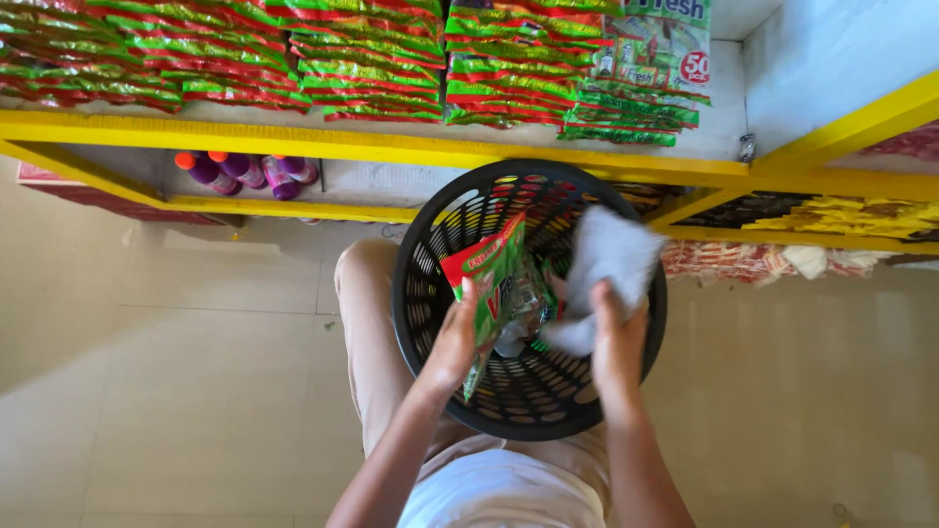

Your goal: Wiping snack bags with a cloth and organizing them in a basket and on a shelf.

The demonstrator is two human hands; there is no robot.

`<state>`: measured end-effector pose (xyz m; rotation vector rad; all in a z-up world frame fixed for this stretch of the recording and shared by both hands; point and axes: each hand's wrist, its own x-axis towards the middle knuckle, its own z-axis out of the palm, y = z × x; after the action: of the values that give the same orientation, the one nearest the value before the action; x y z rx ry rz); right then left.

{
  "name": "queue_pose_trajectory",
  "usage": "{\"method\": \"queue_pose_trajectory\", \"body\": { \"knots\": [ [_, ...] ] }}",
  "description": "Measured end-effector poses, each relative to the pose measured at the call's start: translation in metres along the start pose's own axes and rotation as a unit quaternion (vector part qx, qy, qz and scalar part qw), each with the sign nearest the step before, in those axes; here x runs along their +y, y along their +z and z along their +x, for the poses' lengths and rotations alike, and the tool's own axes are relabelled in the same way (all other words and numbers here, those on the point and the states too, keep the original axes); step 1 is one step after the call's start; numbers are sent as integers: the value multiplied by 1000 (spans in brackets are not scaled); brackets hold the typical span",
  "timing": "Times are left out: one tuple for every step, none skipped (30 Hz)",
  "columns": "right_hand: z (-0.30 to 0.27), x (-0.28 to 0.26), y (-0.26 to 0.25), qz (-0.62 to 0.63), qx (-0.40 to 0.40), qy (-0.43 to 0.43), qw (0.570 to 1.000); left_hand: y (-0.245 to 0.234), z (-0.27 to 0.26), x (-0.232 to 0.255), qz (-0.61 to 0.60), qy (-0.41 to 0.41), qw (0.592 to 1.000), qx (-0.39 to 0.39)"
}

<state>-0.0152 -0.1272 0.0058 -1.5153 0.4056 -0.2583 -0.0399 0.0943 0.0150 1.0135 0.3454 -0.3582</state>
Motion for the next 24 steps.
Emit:
{"method": "queue_pose_trajectory", "body": {
  "knots": [
    [-18, 1, 3, -83, -92, 15, 992, 4, 3, -7, 46, 32, 998, -1],
    [-35, 2, 5, -164, -183, 30, 969, 8, 6, -14, 93, 65, 994, -3],
    [-46, -9, 22, -164, -180, 29, 970, 7, 9, -35, 94, 65, 993, -6],
    [-56, -21, 38, -142, -221, -56, 963, 7, 13, -56, 197, 136, 970, -36],
    [-64, -33, 57, -117, -260, -144, 948, 6, 18, -74, 298, 209, 929, -63],
    [-54, -37, 63, -116, -257, -147, 948, 18, 10, -57, 300, 211, 928, -66],
    [-44, -42, 67, -88, -250, -143, 954, 31, 1, -41, 244, 166, 953, -65],
    [-34, -46, 72, -60, -243, -140, 958, 43, -7, -26, 188, 119, 973, -64],
    [-32, -46, 71, -60, -241, -140, 958, 43, -9, -28, 188, 119, 973, -66],
    [-30, -45, 70, -56, -240, -106, 963, 42, -11, -30, 189, 135, 969, -90],
    [-28, -45, 68, -52, -239, -71, 967, 42, -13, -34, 188, 149, 964, -113],
    [-38, -48, 65, -53, -238, -71, 967, 38, -10, -36, 188, 149, 964, -114],
    [-46, -50, 63, -72, -239, -95, 964, 35, -4, -36, 198, 89, 971, -102],
    [-53, -53, 61, -92, -240, -118, 959, 31, 1, -37, 209, 29, 973, -91],
    [-63, -51, 58, -93, -241, -117, 959, 31, 2, -33, 207, 29, 974, -90],
    [-73, -48, 55, -105, -247, -132, 954, 31, 3, -29, 170, 16, 984, -52],
    [-82, -46, 53, -116, -253, -148, 949, 30, 4, -24, 133, 5, 991, -14],
    [-77, -47, 55, -116, -254, -148, 949, 30, 4, -33, 133, 4, 991, -13],
    [-72, -48, 58, -116, -248, -150, 950, 29, 3, -41, 143, 29, 989, -23],
    [-67, -50, 61, -116, -241, -152, 952, 28, 2, -48, 154, 54, 986, -32],
    [-55, -37, 58, -114, -240, -152, 952, 33, -4, -41, 156, 55, 986, -32],
    [-43, -25, 55, -88, -237, -103, 962, 39, -11, -34, 175, 101, 977, -74],
    [-31, -14, 52, -62, -233, -52, 969, 45, -18, -27, 192, 145, 963, -117],
    [-34, -16, 51, -61, -232, -53, 969, 47, -20, -21, 193, 146, 963, -117]
  ]
}}
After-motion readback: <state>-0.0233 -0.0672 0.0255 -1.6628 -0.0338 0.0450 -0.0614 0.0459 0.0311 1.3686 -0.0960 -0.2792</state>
